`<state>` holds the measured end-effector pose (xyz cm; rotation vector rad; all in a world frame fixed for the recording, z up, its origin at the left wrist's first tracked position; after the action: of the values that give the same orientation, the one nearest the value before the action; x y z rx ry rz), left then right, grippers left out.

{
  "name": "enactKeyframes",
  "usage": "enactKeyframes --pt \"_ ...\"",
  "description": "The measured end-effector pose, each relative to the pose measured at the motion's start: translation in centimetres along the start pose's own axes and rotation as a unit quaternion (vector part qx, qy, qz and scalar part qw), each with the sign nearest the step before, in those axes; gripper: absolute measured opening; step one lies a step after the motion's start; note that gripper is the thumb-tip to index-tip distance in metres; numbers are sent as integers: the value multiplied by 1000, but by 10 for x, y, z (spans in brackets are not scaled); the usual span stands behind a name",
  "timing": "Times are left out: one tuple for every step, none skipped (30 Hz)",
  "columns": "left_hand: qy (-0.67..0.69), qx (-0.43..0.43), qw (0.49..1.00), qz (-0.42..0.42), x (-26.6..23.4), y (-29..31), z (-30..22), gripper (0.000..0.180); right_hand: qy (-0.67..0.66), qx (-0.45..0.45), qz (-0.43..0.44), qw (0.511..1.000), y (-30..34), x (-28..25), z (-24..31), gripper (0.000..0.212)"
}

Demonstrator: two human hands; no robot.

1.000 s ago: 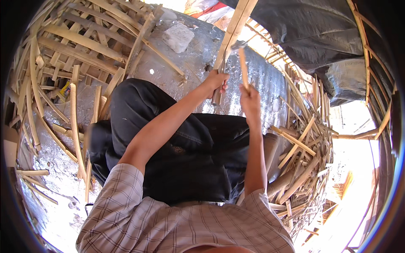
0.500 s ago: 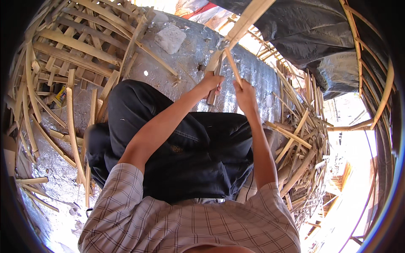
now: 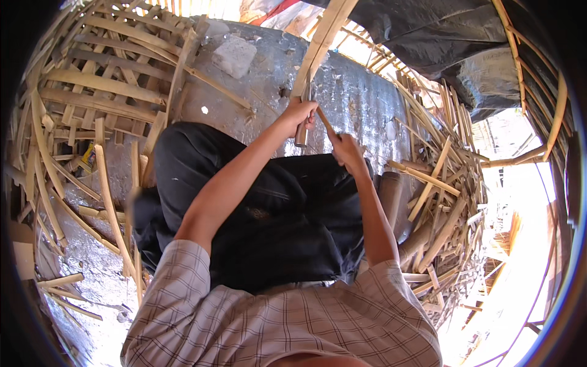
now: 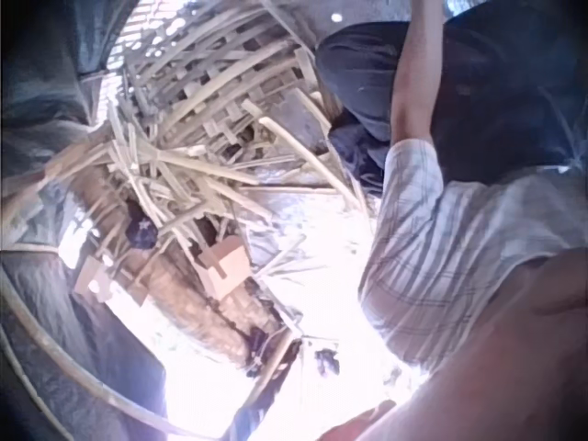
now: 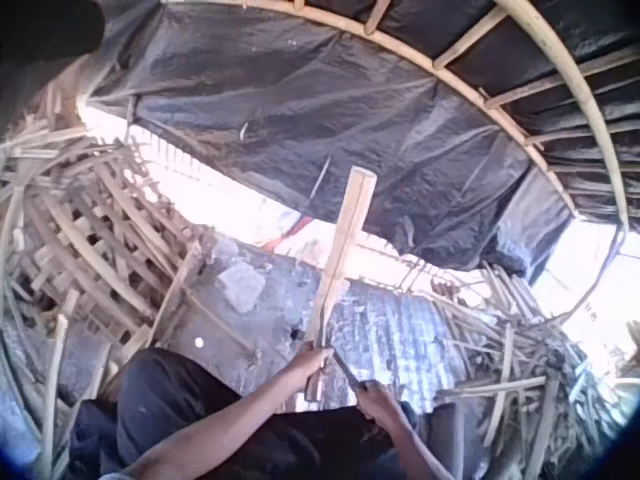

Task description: The person shapes a bamboo tube by holding a chisel against its top edge and striking the tool with a hammer to split or carve the wood.

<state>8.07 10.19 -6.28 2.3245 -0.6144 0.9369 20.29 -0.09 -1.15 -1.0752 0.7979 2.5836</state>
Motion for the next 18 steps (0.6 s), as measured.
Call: enactKeyframes --pt "11 2 1000 16 -7 -3 -6 13 -44 -4 -24 999 8 4 -3 43" --pt "8 -5 999 32 -1 -3 -5 12 -79 -7 -55 995 18 -4 -11 43" --pt "-15 19 1000 16 9 1 -7 12 -109 -8 -83 991 20 -18 -16 43" --pt "-16 20 999 31 9 -4 -8 13 -159 -12 -99 982 34 -29 5 43" --pt "-20 11 999 46 8 -3 0 13 -217 -29 -124 968 36 -43 23 42" --pt "-8 -2 999 42 6 0 6 14 -220 -66 -140 963 39 -59 46 41" --pt "-1 -9 999 39 5 0 3 14 -225 -110 -159 955 39 -75 71 41" --pt "5 -17 999 38 5 -1 3 15 -181 -171 -199 948 40 -89 96 40" --pt "-12 -14 999 39 4 -1 2 14 -133 -230 -238 934 43 -99 117 38" --pt "-27 -14 999 42 6 1 6 14 -82 -284 -277 914 52 -106 129 37" --pt "-43 -13 998 46 8 2 9 14 -69 -275 -287 915 54 -101 126 36" --pt "-42 -5 998 41 9 4 12 14 -57 -266 -296 915 57 -89 123 34" --pt "-41 6 998 37 10 6 13 14 -45 -260 -305 915 57 -77 118 33" --pt "-40 18 998 33 11 8 11 14 -10 -246 -280 928 51 -57 101 34" --pt "-48 17 998 24 14 9 12 13 26 -229 -258 938 43 -37 72 35" --pt "-57 18 998 15 17 8 12 13 4 -158 -228 961 25 -21 32 36" --pt "-64 22 998 2 16 7 10 13 -19 -89 -193 977 11 -6 0 38" --pt "-66 14 998 -13 8 5 10 15 -81 -91 -189 974 11 -4 -11 40"
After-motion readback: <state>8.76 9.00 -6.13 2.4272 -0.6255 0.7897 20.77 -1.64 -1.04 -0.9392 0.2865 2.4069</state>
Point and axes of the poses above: each hand's wrist, its own y-axis away from the middle knuckle, its own x-axis out of the palm, z = x × y, the point moved 9 cm from there along -y, towards the middle knuckle, and after that the axes turned 2 degrees about x, right-handed, at the moved point
